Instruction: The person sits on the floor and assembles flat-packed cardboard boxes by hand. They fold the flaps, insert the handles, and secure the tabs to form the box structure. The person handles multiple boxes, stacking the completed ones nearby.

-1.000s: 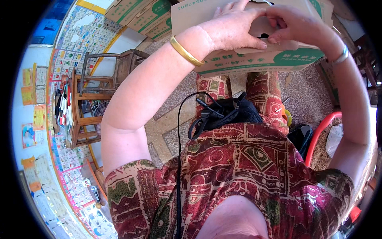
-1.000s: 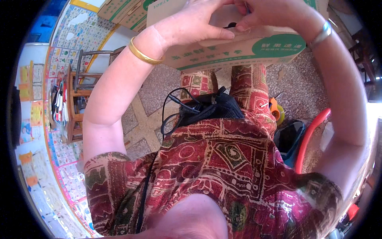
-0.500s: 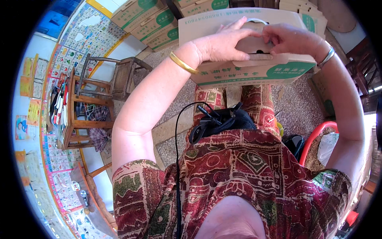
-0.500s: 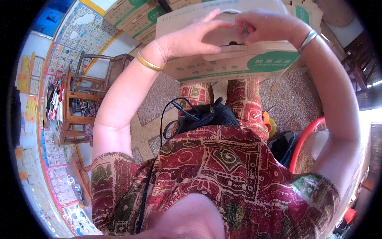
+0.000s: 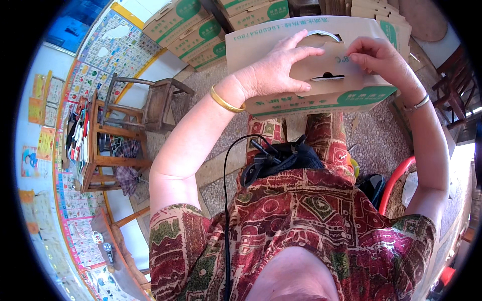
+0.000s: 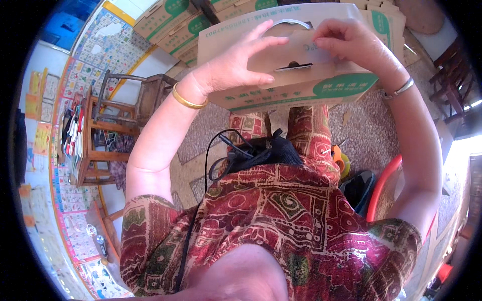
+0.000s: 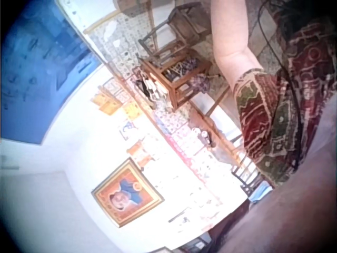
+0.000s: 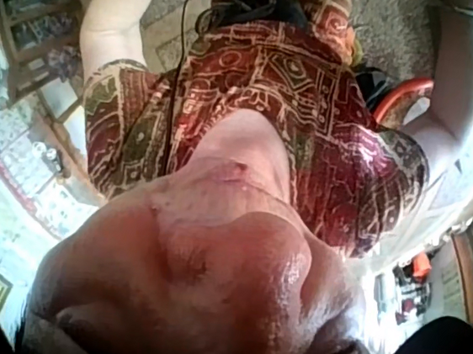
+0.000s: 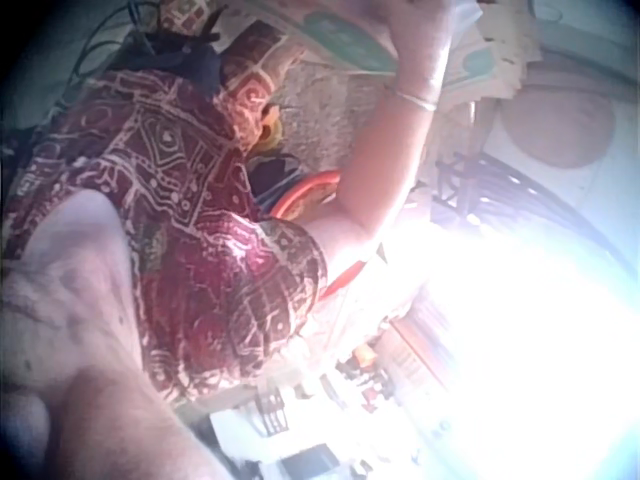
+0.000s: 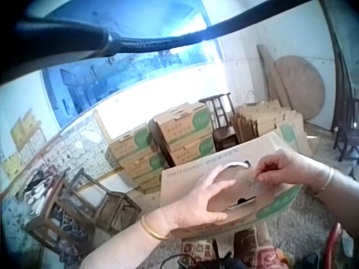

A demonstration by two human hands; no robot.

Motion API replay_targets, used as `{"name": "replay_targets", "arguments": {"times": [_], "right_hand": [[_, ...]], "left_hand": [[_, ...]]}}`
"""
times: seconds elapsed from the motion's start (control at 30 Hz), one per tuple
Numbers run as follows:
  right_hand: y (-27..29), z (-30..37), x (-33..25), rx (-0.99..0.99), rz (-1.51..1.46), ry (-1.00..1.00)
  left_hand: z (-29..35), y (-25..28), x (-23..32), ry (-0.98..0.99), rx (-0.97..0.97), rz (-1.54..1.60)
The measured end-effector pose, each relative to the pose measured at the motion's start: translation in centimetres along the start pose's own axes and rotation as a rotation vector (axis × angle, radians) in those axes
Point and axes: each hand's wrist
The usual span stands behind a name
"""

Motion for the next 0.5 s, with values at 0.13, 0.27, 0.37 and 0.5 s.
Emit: {"name": "replay_targets", "arguments": {"times": [0.13,0.27,0.37,0.5], "right_hand": [[0.3,0.7,0.1,0.126,-0.014,0.025],[2.6,0.7,2.8,0.182,0.116,0.03],[1.2,0.8,1.5,0.206,0.286,0.075],[-1.6,0.6,0.3,0.144,0.773,0.307]], "left_hand": [[0.2,-0.1,0.3,-0.001,0.017,-0.045],[0.1,-0.2,0.8,0.004,0.032,-0.095],[0.1,-0.5,0.6,0.022,0.03,-0.118],[-0.3,-0.5,0.6,0.082,-0.025,-0.155]]}}
Point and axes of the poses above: each hand's wrist, its own z-axis away from the middle knuckle, its own y-axis out of the back of the hand, x = y × z, and after that the axes turned 12 degrees about -x, right-handed
